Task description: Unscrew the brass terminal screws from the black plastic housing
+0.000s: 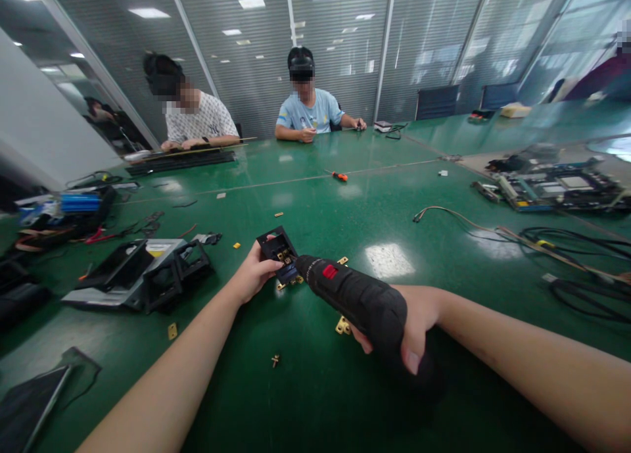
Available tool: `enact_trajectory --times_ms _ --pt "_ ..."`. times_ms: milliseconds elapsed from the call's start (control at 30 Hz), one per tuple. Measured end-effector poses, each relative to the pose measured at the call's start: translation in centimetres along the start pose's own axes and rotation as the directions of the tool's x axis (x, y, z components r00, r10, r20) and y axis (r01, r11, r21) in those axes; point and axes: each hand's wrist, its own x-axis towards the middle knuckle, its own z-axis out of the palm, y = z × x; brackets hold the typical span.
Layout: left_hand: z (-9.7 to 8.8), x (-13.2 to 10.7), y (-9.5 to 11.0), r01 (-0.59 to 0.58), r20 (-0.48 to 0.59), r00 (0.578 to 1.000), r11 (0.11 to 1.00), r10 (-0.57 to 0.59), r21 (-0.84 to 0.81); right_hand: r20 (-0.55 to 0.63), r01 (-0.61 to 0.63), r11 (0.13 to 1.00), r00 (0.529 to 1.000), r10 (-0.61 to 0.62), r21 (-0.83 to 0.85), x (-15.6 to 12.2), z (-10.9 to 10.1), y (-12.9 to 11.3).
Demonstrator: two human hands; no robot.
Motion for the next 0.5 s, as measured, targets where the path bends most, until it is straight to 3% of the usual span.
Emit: enact_trajectory --times_ms 500 --pt "-0.02 -0.01 -0.03 0.013 -0.009 1.000 1.000 -0.013 -0.009 0.029 0.000 1.000 1.000 -0.001 0.027 -0.13 0.04 0.59"
